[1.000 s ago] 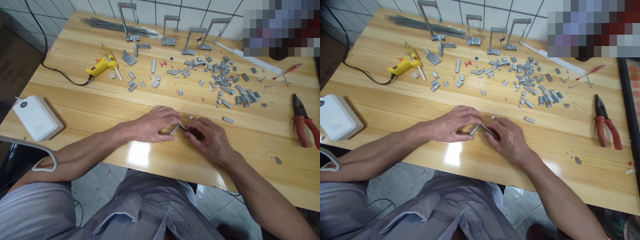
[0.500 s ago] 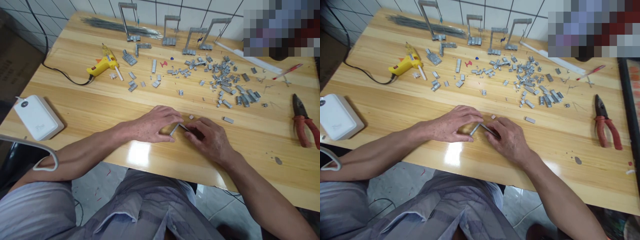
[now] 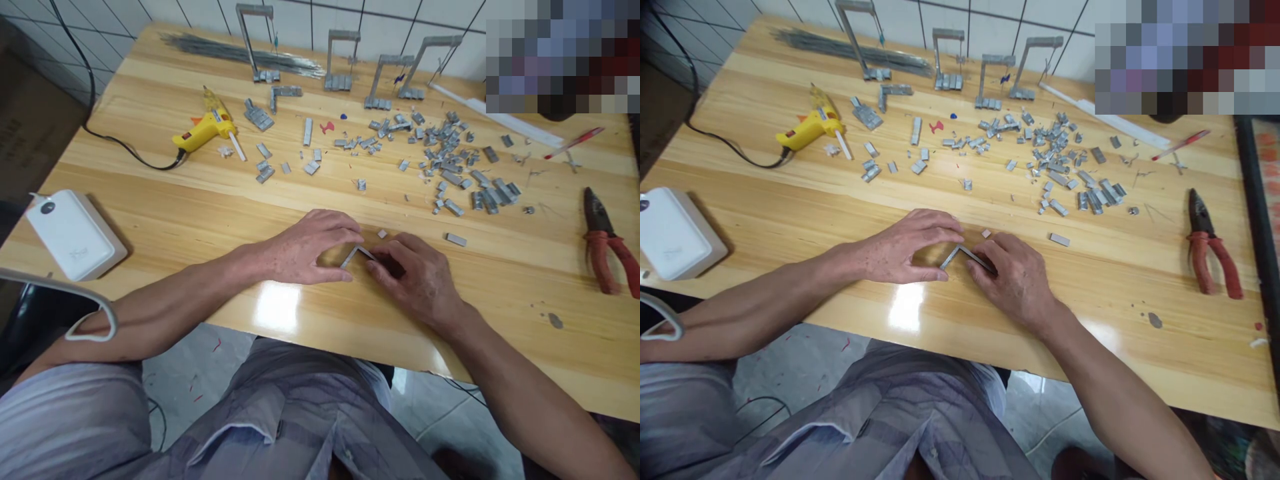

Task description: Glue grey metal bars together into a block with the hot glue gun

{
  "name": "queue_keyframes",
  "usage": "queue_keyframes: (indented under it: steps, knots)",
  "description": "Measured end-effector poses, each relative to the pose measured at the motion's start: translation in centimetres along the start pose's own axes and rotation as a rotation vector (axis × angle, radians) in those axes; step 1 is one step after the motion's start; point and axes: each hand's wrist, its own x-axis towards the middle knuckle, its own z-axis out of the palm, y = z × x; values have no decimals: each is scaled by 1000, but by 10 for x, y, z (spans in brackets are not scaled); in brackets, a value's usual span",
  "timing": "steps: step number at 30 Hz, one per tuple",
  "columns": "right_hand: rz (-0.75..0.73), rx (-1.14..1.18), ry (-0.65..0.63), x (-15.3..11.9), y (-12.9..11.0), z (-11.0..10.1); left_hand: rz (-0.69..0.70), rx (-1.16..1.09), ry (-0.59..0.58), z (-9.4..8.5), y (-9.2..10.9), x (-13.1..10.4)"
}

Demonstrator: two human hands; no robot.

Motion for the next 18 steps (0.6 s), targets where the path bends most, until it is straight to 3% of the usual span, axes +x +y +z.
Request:
queue_keyframes:
  steps: [11,18]
  knots:
    - [53,0,27,2,-1,5,-58,-61,40,0,2,2]
    - [73,54,161,0,-1,1,-107,-128,54,-2,4,4]
